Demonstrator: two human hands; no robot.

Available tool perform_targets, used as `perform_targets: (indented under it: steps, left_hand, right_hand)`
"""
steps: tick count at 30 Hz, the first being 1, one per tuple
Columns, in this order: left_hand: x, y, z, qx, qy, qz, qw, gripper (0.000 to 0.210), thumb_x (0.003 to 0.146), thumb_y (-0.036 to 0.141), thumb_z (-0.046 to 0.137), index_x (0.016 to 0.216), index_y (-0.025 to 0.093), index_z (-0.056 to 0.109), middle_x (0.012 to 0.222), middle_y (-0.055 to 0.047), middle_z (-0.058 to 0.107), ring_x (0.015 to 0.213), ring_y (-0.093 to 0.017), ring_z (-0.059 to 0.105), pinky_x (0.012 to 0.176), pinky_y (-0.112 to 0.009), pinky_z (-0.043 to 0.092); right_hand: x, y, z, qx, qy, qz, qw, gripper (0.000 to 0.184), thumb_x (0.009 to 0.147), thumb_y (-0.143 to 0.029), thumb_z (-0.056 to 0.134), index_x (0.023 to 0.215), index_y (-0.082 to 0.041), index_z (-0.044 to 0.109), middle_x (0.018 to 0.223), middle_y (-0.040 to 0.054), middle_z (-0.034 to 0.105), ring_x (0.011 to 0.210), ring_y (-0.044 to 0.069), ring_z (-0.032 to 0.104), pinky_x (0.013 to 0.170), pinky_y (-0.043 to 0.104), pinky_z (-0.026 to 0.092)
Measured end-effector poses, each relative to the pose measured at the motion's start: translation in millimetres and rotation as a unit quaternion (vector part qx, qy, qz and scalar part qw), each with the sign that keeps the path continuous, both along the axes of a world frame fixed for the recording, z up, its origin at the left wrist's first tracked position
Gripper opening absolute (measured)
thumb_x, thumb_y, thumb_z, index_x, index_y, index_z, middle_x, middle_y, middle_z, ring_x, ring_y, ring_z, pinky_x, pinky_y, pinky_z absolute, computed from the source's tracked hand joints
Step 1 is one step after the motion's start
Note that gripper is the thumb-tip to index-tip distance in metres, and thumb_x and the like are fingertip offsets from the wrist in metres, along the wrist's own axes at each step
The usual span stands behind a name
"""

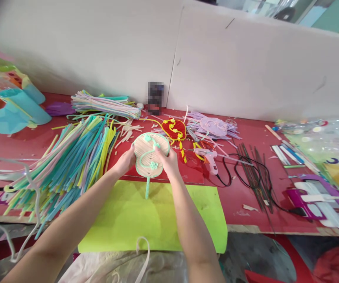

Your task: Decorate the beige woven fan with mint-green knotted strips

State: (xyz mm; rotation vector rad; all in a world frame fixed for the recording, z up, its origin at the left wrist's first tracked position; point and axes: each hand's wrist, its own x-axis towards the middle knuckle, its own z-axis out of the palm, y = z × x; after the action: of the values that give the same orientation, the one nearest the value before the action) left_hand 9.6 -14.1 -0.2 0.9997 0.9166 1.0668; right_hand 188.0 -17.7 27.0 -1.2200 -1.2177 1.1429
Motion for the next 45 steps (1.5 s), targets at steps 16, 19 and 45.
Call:
perform_targets:
  steps: [16, 19, 45]
  left_hand:
    - [-5.1, 6.3, -0.6, 0.025, 0.042, 0.115, 0.992, 0.044, 0.077, 0.062, 0.054, 0.076, 0.019, 0.056, 0.066, -0.001, 0.059, 0.06, -0.015, 0.057, 0.056, -0.026, 0.047]
    - [-5.7, 7.7, 1.9, 0.014, 0.037, 0.107, 0.993, 0.045, 0.077, 0.063, 0.051, 0.078, 0.019, 0.058, 0.068, -0.002, 0.062, 0.063, -0.016, 0.059, 0.058, -0.027, 0.048]
    - [-10.7, 13.0, 2.5, 0.109, 0.074, 0.165, 0.977, 0.032, 0.076, 0.047, 0.063, 0.073, 0.018, 0.05, 0.063, 0.003, 0.054, 0.058, -0.012, 0.057, 0.059, -0.026, 0.052]
  right_hand:
    - [-1.4, -0.7, 1.0, -0.001, 0.015, 0.011, 1.0, 0.042, 0.07, -0.049, 0.068, 0.099, -0.018, 0.068, 0.106, 0.0061, 0.071, 0.104, 0.025, 0.063, 0.089, 0.035, 0.05]
    - [-1.8, 0.0, -0.5, -0.002, 0.025, 0.013, 1.0, 0.042, 0.07, -0.048, 0.068, 0.099, -0.018, 0.068, 0.106, 0.0064, 0.071, 0.105, 0.025, 0.063, 0.09, 0.036, 0.048]
    - [0.4, 3.7, -7.7, 0.003, 0.048, 0.01, 0.999, 0.043, 0.069, -0.047, 0.071, 0.099, -0.017, 0.069, 0.104, 0.0056, 0.071, 0.104, 0.025, 0.063, 0.089, 0.036, 0.05]
